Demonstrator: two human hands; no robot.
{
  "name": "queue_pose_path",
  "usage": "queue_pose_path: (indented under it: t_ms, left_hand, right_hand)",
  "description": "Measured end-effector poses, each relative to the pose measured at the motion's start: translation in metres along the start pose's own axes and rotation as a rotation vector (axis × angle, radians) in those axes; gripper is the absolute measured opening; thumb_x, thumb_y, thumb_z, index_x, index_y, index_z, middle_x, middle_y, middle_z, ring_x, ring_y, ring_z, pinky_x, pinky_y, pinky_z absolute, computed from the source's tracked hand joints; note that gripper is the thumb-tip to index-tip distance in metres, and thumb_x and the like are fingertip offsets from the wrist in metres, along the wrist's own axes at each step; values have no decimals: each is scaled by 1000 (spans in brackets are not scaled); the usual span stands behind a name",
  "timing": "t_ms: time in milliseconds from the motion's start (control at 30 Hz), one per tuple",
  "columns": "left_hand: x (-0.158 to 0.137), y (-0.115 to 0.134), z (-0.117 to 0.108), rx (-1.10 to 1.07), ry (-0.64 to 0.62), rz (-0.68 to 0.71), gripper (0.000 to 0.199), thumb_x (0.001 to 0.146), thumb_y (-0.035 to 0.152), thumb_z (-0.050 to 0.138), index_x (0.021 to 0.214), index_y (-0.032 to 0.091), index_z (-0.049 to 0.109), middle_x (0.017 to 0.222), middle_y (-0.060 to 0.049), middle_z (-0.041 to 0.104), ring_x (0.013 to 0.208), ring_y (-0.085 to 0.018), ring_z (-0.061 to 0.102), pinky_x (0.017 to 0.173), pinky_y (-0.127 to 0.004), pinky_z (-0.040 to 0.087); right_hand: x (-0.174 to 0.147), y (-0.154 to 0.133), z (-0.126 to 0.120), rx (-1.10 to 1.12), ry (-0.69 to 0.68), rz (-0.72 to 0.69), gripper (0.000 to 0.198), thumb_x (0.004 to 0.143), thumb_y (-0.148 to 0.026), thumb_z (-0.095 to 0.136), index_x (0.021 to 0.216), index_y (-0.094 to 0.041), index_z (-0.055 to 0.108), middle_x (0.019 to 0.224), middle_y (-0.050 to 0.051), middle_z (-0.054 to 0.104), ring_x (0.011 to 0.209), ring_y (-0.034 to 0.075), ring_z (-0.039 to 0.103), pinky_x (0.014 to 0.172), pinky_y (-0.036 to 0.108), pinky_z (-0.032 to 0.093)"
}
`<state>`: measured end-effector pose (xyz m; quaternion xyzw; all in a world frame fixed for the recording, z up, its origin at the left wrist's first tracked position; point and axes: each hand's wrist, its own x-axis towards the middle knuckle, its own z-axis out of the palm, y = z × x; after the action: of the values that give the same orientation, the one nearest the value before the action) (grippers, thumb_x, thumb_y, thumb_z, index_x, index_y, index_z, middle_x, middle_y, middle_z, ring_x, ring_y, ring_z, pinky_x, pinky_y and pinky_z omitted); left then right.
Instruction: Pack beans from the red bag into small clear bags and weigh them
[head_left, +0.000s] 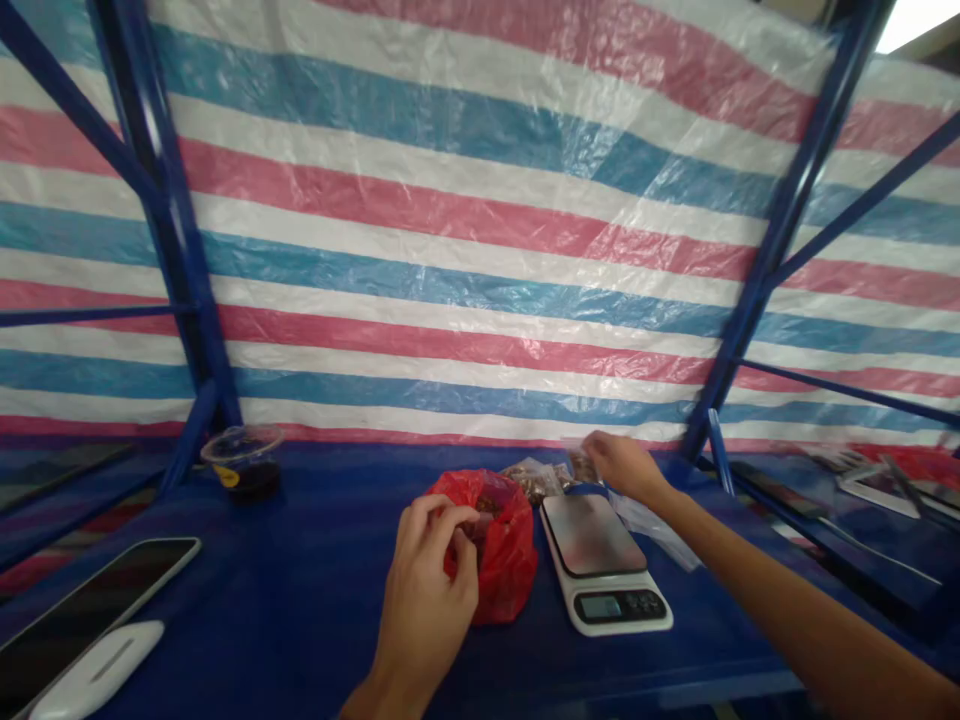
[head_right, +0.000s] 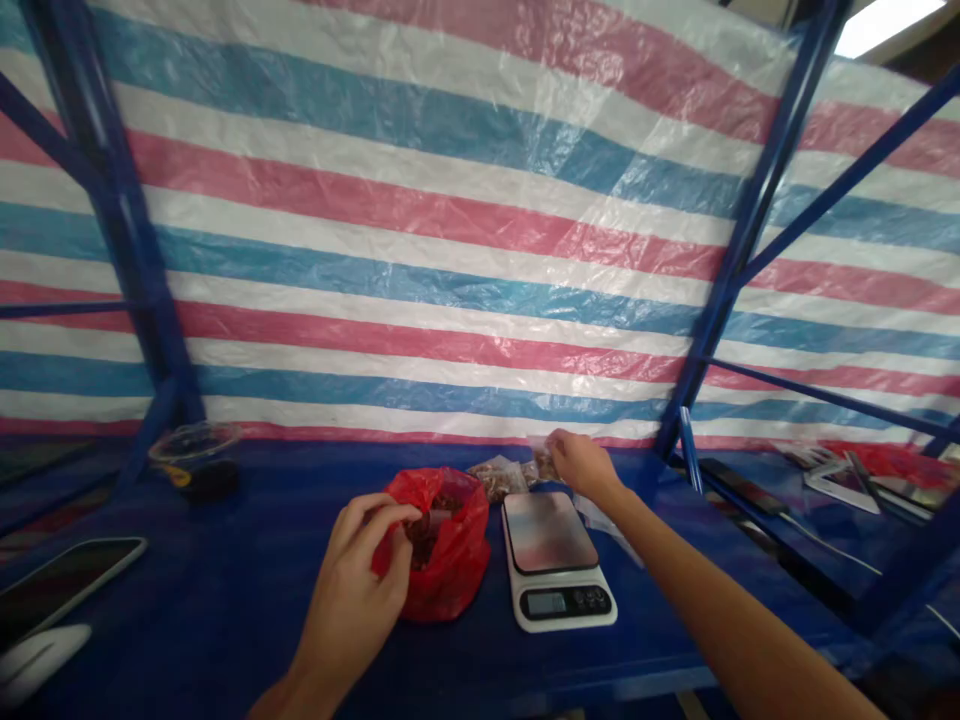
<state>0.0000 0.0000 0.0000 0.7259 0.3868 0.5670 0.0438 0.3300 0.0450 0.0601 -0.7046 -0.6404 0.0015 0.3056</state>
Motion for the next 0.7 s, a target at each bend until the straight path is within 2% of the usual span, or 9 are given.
queue_pose_path:
  t_ms: [100,200,267,367,467,533,633,700]
  left_hand:
    - [5,0,-4,3,16,-2,27,97,12,47,100,25,71,109,-6,63,107,-24,64,93,-39,54]
    - [7,2,-4,26,31,-6,27,96,12,48,99,24,72,109,-7,63,107,-26,63,94,-40,53]
    - [7,4,-3,25,35,2,27,95,13,48,98,24,72,108,-8,63,106,-26,63,93,-40,54]
    - [5,7,0,3,25,26,27,96,12,48,96,25,72,108,-8,62,105,-25,63,92,-39,53]
    - [3,6,-1,-9,2,33,27,97,13,47,96,25,71,108,-7,62,106,-24,63,92,-38,53]
    - [2,4,-1,-9,-8,31,26,97,14,47,98,25,70,108,-6,62,106,-24,63,93,-38,52]
    - [2,-2,-3,4,-14,29,25,96,16,47,101,24,70,109,-7,62,106,-24,63,95,-38,52]
    - [3,-6,-3,19,-10,31,24,95,17,48,101,24,71,109,-7,63,106,-24,64,96,-39,52]
  right_hand:
    - [-7,1,-19,102,-89,-18,30,95,-38,55,97,-19,78,86,7,81,80,24,73,72,32,55]
    - [-21,4,-20,166,-184,0,21,81,-35,68,89,-19,80,72,3,78,67,21,70,64,30,55]
    - [-29,7,-16,183,-153,28,17,71,-28,74,85,-20,81,69,1,77,65,21,69,65,30,54]
    - [-37,12,-13,219,12,77,21,70,-26,73,89,-22,81,77,3,80,70,22,71,72,33,56]
    - [-46,18,-14,280,242,133,27,81,-34,65,99,-20,79,94,7,82,85,25,73,82,37,57]
    - [-57,23,-12,318,397,189,35,87,-38,56,106,-17,77,101,12,81,90,27,73,83,38,57]
    - [-76,29,-4,343,559,269,38,89,-41,51,105,-16,74,99,14,79,88,28,72,81,38,56]
    - [-85,31,1,343,602,297,36,88,-42,51,100,-16,73,95,14,79,85,28,71,81,39,56]
